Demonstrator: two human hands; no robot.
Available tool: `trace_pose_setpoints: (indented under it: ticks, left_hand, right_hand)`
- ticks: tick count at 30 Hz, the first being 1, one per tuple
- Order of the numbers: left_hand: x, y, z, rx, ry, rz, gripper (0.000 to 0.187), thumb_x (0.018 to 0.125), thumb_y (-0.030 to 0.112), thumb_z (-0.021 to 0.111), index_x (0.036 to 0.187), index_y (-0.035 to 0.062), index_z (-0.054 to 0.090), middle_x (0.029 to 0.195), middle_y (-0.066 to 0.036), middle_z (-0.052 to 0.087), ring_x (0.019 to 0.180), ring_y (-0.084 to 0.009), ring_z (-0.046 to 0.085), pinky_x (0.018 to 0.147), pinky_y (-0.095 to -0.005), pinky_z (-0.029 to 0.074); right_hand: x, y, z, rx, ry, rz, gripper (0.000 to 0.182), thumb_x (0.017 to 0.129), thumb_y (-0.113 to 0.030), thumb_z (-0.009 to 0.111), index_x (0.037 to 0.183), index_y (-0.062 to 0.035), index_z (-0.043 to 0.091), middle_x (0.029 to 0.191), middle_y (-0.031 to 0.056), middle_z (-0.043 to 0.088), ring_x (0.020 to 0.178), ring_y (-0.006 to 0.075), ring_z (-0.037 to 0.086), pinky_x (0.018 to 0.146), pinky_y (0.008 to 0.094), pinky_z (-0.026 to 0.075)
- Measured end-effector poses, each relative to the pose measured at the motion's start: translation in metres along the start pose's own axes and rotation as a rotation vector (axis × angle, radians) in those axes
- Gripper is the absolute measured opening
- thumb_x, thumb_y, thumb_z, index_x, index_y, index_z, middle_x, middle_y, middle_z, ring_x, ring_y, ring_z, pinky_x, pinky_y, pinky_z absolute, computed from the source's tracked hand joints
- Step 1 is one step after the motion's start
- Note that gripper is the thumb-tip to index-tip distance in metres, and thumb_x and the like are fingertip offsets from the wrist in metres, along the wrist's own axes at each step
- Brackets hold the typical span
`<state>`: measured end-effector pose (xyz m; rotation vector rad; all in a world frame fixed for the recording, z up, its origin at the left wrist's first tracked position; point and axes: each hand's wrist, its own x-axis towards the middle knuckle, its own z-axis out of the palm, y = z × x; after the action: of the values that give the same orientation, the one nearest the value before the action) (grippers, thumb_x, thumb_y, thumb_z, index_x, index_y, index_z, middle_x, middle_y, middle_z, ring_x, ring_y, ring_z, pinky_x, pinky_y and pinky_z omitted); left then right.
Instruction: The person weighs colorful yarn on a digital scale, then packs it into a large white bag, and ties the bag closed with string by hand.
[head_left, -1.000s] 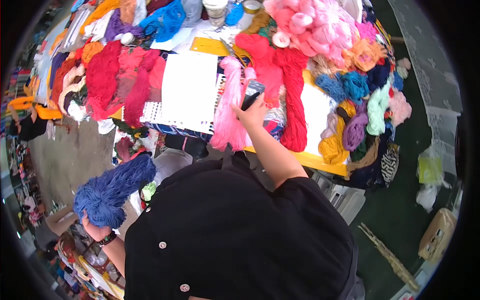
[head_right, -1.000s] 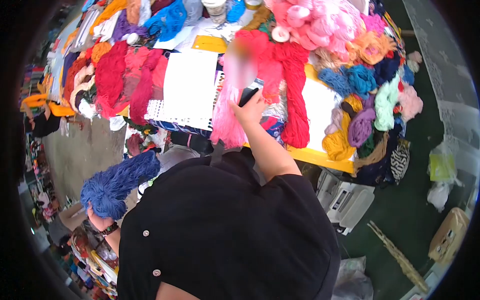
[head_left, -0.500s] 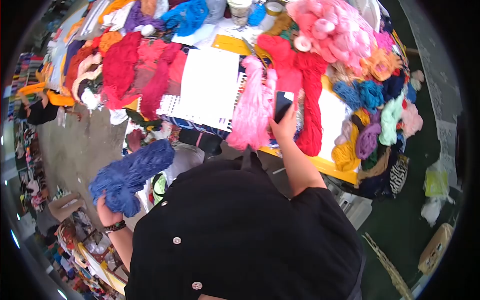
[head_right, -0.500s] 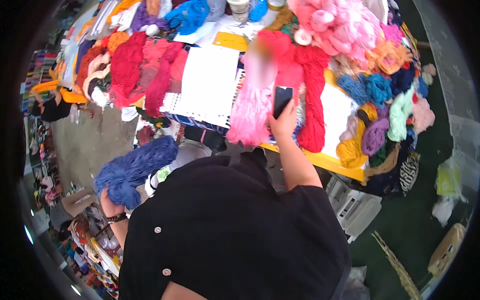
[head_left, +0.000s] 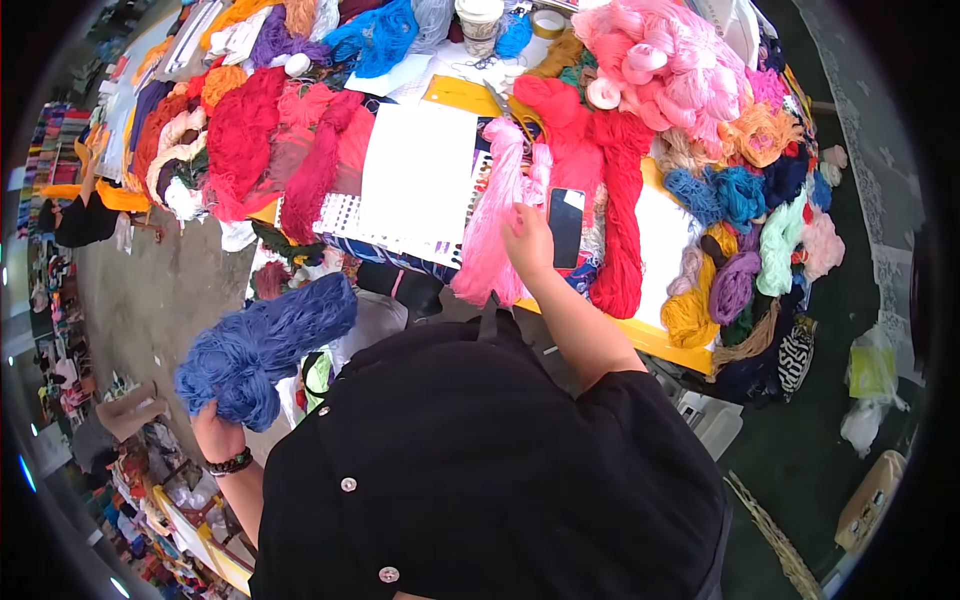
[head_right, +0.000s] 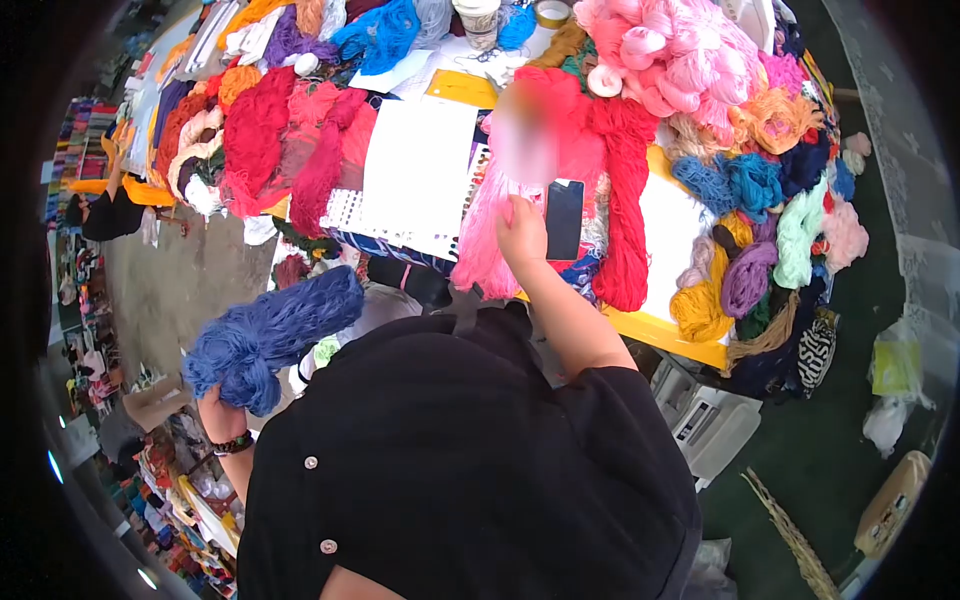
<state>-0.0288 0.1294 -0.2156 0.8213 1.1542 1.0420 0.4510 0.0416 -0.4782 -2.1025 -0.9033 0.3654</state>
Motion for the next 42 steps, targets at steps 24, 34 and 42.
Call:
trace_pose_setpoints:
  ticks: [24, 34, 42]
  left_hand:
    - [-0.011, -0.016, -0.014, 0.086, 0.152, -0.033, 0.045, 0.081, 0.001, 0.048, 0.125, -0.0021, 0.043, 0.121, -0.014, 0.053, 0.11, -0.0277, 0.052, 0.096, -0.0421, 0.04]
    - [-0.026, -0.015, -0.008, 0.067, 0.221, -0.057, 0.054, 0.072, -0.003, 0.045, 0.126, -0.0035, 0.041, 0.122, -0.015, 0.052, 0.11, -0.0289, 0.052, 0.096, -0.0423, 0.041]
    - [-0.036, -0.015, -0.006, 0.064, 0.199, -0.046, 0.053, 0.072, -0.004, 0.047, 0.125, -0.0058, 0.041, 0.12, -0.015, 0.053, 0.11, -0.028, 0.053, 0.096, -0.0409, 0.041]
  right_hand:
    - [0.081, -0.007, -0.002, -0.615, 0.156, 0.201, 0.042, 0.078, -0.034, 0.062, 0.108, -0.0055, 0.054, 0.113, 0.0179, 0.056, 0.107, 0.0337, 0.05, 0.086, 0.0486, 0.04]
    - [0.116, -0.01, 0.043, -0.196, 0.021, 0.297, 0.055, 0.071, -0.036, 0.071, 0.106, 0.0012, 0.048, 0.099, 0.0229, 0.059, 0.092, 0.0366, 0.059, 0.08, 0.0434, 0.047]
    - [0.116, 0.002, 0.049, -0.279, -0.04, 0.382, 0.049, 0.071, -0.038, 0.065, 0.098, 0.0025, 0.062, 0.095, 0.0205, 0.063, 0.09, 0.0339, 0.06, 0.081, 0.0397, 0.046]
